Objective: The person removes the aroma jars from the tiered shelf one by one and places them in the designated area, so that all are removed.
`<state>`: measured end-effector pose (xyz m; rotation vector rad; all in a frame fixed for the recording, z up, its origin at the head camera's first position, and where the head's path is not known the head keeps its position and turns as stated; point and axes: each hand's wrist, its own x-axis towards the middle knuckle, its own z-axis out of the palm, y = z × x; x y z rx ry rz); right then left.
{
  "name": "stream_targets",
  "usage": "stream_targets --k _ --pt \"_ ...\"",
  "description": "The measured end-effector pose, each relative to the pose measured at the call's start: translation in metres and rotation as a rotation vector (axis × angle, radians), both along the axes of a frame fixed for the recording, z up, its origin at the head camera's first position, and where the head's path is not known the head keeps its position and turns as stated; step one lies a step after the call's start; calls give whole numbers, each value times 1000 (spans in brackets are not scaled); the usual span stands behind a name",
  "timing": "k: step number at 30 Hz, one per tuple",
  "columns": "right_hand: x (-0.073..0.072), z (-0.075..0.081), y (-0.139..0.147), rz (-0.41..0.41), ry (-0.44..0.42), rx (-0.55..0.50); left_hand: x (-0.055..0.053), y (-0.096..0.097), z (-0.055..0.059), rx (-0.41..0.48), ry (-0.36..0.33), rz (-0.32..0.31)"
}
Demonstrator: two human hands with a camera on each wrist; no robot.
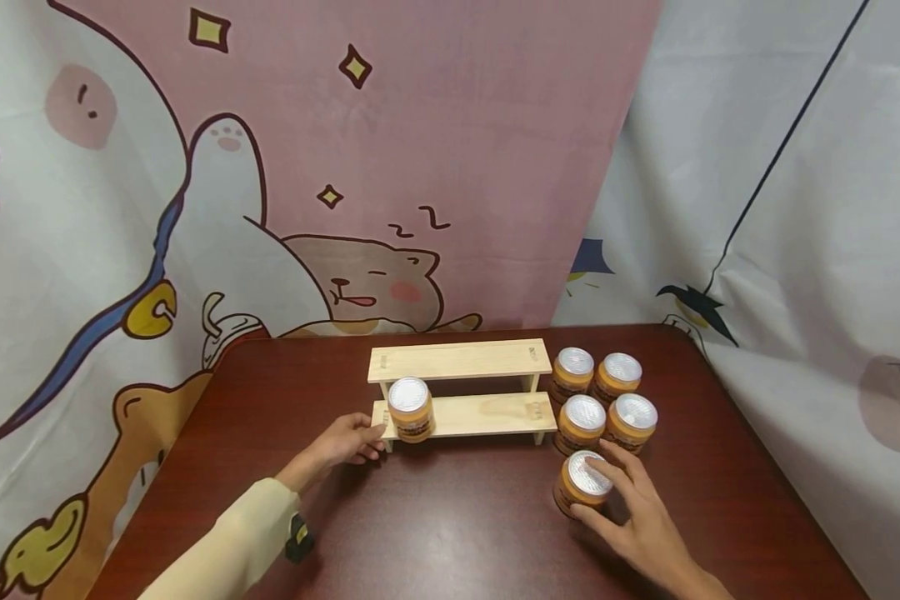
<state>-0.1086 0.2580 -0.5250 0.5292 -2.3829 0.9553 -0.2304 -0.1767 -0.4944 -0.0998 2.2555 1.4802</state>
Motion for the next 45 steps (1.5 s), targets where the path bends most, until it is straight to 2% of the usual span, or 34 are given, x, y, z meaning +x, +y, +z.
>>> stream_targets --k 3,7,10,12,16,19,25,29,32,36,45 --pt "-2 13 1 18 41 -20 0 0 0 1 2 -3" --pt "-11 35 -4 57 136 -42 1 1 1 -6 4 -2" --pt "-18 52 -15 76 161 -57 1 1 2 -8 7 -6" --pt "-23 64 -26 94 134 -70 0 1 2 -6 5 -9" --pt "-31 86 -58 129 21 -75 -1 -1 0 -6 -4 3" --pt "-38 94 -86 158 -61 -60 -2 -1 -1 -8 1 9" --pt "-60 86 -131 265 -172 -61 0 0 1 -11 5 5" --pt "-75 75 -153 308 -184 -43 -1 -1 0 -9 1 9" --pt "-86 70 -167 328 -188 -43 -1 -1 -1 -12 7 1" --pt "-97 64 -182 340 -240 -64 -1 0 0 -23 14 -8" --pt "-108 50 -199 341 -275 -97 0 0 3 -24 7 7"
